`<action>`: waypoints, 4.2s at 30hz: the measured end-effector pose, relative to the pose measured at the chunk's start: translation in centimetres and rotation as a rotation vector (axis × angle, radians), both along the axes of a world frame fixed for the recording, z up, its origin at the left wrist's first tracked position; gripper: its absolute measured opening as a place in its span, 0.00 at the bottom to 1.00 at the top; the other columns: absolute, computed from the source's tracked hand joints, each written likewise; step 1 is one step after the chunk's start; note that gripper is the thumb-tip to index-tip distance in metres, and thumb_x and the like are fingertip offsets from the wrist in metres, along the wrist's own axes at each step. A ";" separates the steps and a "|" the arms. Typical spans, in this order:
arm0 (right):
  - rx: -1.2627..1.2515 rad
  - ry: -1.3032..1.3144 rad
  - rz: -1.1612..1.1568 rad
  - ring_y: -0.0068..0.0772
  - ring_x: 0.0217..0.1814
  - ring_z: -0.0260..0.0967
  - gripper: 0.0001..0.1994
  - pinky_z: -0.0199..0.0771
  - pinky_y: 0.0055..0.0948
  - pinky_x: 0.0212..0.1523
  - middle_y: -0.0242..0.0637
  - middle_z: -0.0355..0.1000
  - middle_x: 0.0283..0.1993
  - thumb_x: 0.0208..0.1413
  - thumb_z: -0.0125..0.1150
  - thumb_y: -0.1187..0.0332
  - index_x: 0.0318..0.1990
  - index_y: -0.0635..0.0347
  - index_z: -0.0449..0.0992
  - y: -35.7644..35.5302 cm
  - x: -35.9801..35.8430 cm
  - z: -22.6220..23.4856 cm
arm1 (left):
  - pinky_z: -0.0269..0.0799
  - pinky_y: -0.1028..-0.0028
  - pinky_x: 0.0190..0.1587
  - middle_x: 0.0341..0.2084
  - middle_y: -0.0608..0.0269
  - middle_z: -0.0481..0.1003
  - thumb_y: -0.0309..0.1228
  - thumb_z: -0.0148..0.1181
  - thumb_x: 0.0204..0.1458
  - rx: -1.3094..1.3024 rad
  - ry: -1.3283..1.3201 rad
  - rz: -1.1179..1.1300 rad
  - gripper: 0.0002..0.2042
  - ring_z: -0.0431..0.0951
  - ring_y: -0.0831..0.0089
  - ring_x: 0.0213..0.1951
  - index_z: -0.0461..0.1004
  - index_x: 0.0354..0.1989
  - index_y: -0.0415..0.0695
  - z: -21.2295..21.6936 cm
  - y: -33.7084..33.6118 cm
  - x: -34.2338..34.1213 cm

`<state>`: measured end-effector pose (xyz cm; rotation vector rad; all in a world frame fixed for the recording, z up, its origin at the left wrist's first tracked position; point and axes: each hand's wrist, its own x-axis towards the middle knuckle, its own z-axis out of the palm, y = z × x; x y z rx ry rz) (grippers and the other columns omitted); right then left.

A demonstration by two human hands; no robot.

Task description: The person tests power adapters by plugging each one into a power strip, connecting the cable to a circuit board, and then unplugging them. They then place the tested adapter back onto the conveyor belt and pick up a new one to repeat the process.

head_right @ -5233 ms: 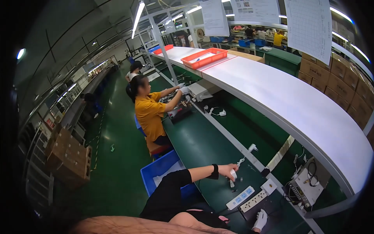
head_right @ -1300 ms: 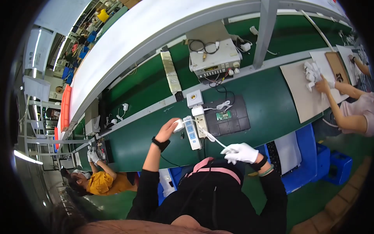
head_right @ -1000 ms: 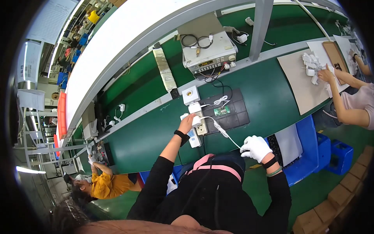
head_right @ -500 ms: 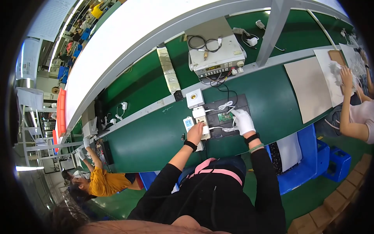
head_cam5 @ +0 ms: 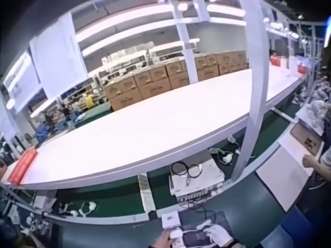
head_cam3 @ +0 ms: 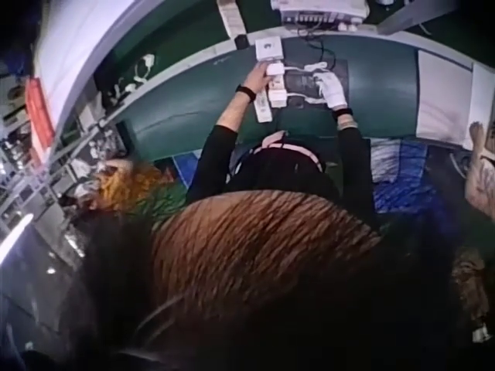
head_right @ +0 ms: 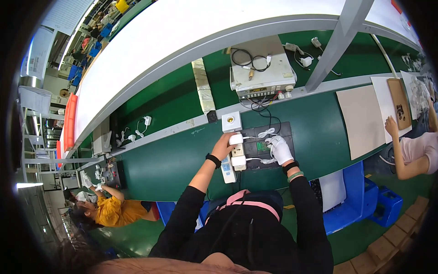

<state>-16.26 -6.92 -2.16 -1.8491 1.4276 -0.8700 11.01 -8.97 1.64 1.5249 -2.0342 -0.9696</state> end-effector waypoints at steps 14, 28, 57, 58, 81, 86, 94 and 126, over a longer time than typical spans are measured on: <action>0.276 -0.320 -0.090 0.38 0.37 0.69 0.17 0.70 0.30 0.41 0.36 0.72 0.37 0.46 0.59 0.75 0.47 0.54 0.73 0.4 -0.8 1.6 | 0.71 0.79 0.22 0.36 0.59 0.71 0.23 0.57 0.48 0.202 0.709 0.329 0.25 0.74 0.76 0.30 0.57 0.55 0.38 6.6 -5.4 2.8; 0.111 0.270 0.253 0.48 0.37 0.69 0.12 0.70 0.38 0.38 0.45 0.73 0.34 0.48 0.56 0.69 0.43 0.55 0.74 -2.0 1.1 0.5 | 0.70 0.71 0.42 0.31 0.56 0.71 0.28 0.60 0.44 -0.201 0.055 0.331 0.21 0.73 0.60 0.35 0.65 0.48 0.40 4.0 -7.7 2.9; 0.256 -0.146 -0.143 0.33 0.38 0.72 0.17 0.70 0.27 0.39 0.39 0.75 0.37 0.45 0.60 0.73 0.45 0.53 0.74 0.7 1.6 -1.0 | 0.64 0.67 0.49 0.40 0.53 0.65 0.46 0.61 0.45 0.183 -0.001 -0.085 0.22 0.68 0.55 0.45 0.68 0.45 0.47 -1.6 6.0 -1.4; 0.330 -0.212 -0.165 0.31 0.37 0.72 0.17 0.70 0.25 0.39 0.39 0.75 0.36 0.44 0.61 0.73 0.45 0.53 0.74 0.9 1.7 -0.9 | 0.64 0.67 0.49 0.40 0.53 0.65 0.46 0.61 0.45 0.204 0.000 -0.083 0.22 0.68 0.55 0.45 0.68 0.45 0.47 -1.7 6.0 -1.3; 0.566 -1.070 -0.385 0.30 0.48 0.65 0.23 0.64 0.26 0.50 0.44 0.66 0.52 0.54 0.52 0.71 0.58 0.63 0.60 4.8 -2.1 -1.5 | 0.66 0.81 0.26 0.28 0.66 0.71 0.36 0.56 0.52 0.095 0.765 0.435 0.15 0.69 0.80 0.24 0.69 0.46 0.46 8.7 -10.1 2.6; 0.582 -1.160 -0.318 0.31 0.45 0.67 0.21 0.67 0.26 0.48 0.45 0.67 0.50 0.55 0.52 0.70 0.56 0.67 0.62 4.4 -0.8 -2.2 | 0.69 0.74 0.39 0.30 0.64 0.74 0.34 0.54 0.52 -0.152 0.308 0.584 0.13 0.74 0.74 0.35 0.70 0.46 0.46 0.8 -8.6 5.2; 0.629 -1.041 -0.435 0.28 0.35 0.69 0.19 0.69 0.22 0.37 0.40 0.70 0.44 0.53 0.53 0.70 0.53 0.64 0.65 3.9 -2.4 -2.7 | 0.62 0.83 0.21 0.27 0.70 0.75 0.34 0.50 0.55 0.443 0.568 0.519 0.10 0.67 0.84 0.20 0.73 0.42 0.47 -6.4 -0.7 12.6; 0.733 -0.797 -0.619 0.27 0.17 0.66 0.15 0.62 0.22 0.14 0.38 0.72 0.26 0.56 0.52 0.61 0.47 0.58 0.68 1.8 -2.7 -7.2 | 0.67 0.61 0.49 0.36 0.52 0.73 0.41 0.67 0.34 0.054 -0.663 0.157 0.25 0.70 0.55 0.45 0.70 0.44 0.48 4.3 -7.4 28.1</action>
